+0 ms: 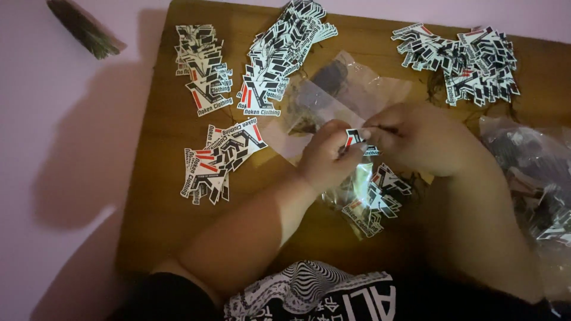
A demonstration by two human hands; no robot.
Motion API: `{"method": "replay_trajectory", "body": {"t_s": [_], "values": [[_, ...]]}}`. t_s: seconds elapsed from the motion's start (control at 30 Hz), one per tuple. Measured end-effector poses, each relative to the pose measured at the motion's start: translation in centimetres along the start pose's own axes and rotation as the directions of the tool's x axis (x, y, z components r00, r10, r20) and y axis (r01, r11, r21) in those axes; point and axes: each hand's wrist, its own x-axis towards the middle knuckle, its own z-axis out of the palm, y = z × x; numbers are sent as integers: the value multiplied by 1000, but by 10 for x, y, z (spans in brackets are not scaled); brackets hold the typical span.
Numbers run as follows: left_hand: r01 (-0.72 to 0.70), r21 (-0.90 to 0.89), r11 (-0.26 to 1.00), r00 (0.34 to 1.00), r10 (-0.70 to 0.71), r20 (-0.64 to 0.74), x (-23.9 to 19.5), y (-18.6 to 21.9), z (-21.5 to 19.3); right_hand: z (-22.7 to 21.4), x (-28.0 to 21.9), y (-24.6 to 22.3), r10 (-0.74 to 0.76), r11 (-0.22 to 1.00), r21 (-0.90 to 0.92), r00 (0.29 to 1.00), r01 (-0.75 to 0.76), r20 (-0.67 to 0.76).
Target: The person is sorting through various piles of printed clothing labels and placing them into small plastic bags for packaging.
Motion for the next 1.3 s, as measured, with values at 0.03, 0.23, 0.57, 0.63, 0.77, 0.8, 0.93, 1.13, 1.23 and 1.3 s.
{"method": "replay_trajectory", "body": {"t_s": [0.03,0.23,0.57,0.63,0.77,0.8,0.93,1.13,1.23,1.3], "values": [[1,-3,1000,1000,-1,-5,1,-1,1,3,3,6,-1,1000,-5,1000,1,2],[119,202,972,986,-139,89,3,8,0,9,39,-25,-475,880,-237,752,411,-457],[109,82,991,992,-114,58,10,31,-35,33,154,-117,-140,911,-399,988,105,-59],[163,99,982,984,-169,63,12,33,-40,37,165,-117,-84,908,-414,996,65,-28],[264,110,958,959,-273,79,13,34,-40,45,177,-112,-163,876,-475,980,89,-118],[285,113,952,952,-295,84,14,35,-39,45,177,-112,-147,884,-460,984,85,-101],[371,136,919,918,-385,95,12,45,-39,43,169,-107,-159,922,-374,980,105,-117],[498,171,850,852,-517,88,12,55,-41,30,164,-93,-183,978,-137,966,160,-183],[552,195,811,812,-576,93,12,58,-40,12,147,-76,-238,962,63,931,265,-277],[583,212,784,785,-611,99,12,64,-34,-1,130,-60,-326,901,97,807,423,-493]]}}
